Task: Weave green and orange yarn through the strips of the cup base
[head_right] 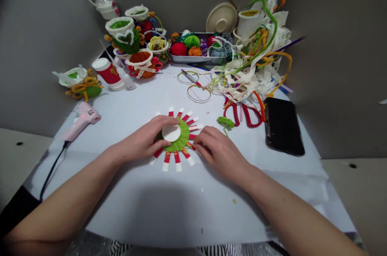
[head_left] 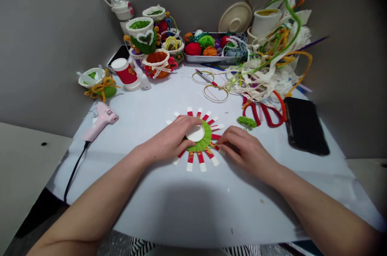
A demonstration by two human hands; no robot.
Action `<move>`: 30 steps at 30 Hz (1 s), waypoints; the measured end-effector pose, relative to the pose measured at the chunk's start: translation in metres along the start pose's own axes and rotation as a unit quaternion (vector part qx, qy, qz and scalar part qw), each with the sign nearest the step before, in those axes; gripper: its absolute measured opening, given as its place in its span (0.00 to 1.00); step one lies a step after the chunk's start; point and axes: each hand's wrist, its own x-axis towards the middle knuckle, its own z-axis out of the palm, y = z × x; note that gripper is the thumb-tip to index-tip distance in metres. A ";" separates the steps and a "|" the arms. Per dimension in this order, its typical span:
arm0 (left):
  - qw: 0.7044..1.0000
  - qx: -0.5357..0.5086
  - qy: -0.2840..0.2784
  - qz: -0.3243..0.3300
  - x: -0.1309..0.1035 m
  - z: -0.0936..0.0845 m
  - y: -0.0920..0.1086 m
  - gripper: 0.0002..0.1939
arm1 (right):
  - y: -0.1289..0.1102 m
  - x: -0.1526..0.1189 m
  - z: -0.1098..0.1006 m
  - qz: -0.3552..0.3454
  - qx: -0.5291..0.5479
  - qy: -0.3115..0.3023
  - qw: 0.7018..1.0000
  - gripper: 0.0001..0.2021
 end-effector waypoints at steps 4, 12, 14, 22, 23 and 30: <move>0.999 -0.012 -0.040 0.009 -0.002 -0.003 -0.005 0.28 | -0.005 -0.001 0.002 -0.037 0.004 -0.026 0.999 0.08; 0.999 -0.012 -0.043 0.008 -0.001 0.002 -0.009 0.27 | -0.003 -0.001 0.003 -0.027 -0.009 -0.046 0.999 0.07; 0.999 -0.009 -0.040 0.007 0.000 0.002 -0.007 0.27 | -0.003 -0.001 0.003 -0.027 -0.011 -0.047 0.998 0.07; 0.998 -0.015 -0.050 -0.017 0.000 0.003 -0.005 0.30 | -0.005 -0.004 -0.007 -0.038 -0.012 -0.076 0.996 0.07; 0.998 -0.017 -0.053 -0.020 0.000 0.004 -0.006 0.30 | -0.006 -0.004 -0.009 -0.050 -0.010 -0.081 0.995 0.08; 0.998 -0.027 -0.053 -0.024 -0.001 0.005 -0.009 0.32 | -0.019 -0.007 -0.023 -0.080 -0.022 -0.168 0.982 0.11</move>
